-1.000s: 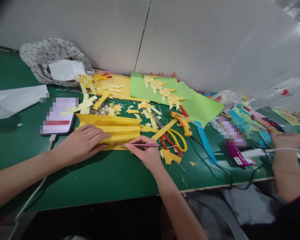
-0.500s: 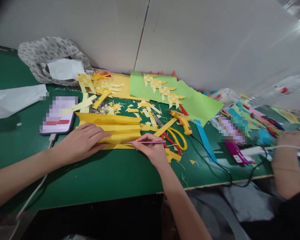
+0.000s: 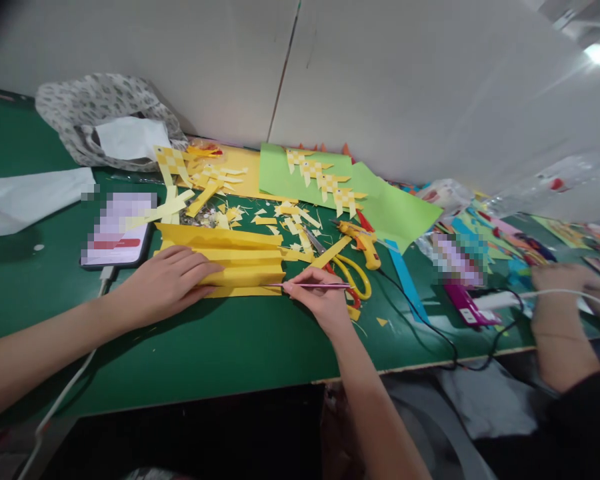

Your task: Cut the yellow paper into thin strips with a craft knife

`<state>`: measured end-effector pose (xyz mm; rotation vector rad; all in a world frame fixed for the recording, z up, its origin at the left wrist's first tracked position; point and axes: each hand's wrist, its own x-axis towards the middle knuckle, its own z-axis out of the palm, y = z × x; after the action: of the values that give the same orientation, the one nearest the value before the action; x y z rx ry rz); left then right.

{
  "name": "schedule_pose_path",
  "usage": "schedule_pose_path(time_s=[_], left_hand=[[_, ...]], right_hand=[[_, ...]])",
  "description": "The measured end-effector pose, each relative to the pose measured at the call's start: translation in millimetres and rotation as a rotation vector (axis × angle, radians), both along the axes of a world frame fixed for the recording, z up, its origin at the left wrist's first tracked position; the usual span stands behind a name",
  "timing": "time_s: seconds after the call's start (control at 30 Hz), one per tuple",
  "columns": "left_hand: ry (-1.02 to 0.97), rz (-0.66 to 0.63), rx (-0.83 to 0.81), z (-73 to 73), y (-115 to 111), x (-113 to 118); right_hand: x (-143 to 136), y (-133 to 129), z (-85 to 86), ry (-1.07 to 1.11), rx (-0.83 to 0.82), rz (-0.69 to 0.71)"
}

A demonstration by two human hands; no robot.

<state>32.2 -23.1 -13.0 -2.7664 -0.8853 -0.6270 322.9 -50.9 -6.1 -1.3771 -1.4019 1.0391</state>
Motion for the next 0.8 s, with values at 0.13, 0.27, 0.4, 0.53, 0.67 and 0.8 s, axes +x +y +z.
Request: schedule_pose_path(time_s=[0.13,0.27,0.4,0.53,0.67,0.8], left_hand=[[-0.004,0.008,0.018,-0.7,0,0],[-0.01,0.001,0.014,-1.1,-1,1],[-0.023,0.001,0.005,-1.9,0,1],[-0.03,-0.005,0.0,-1.9,1,1],[-0.029,-0.004,0.0,-1.3,1,1],[-0.031,-0.004,-0.014,-1.1,1,1]], right_hand=[[-3,-5,10.4,0.012,0.052,-0.029],[-29,-10,17.6,0.039,0.077,0.012],[-51,-7,14.5,0.051,0.009,0.076],[-54,-2,8.6,0.059,-0.02,0.088],[-53,0,5.0,0.065,-0.01,0.115],[-53,2,3.2,0.041,-0.033,0.122]])
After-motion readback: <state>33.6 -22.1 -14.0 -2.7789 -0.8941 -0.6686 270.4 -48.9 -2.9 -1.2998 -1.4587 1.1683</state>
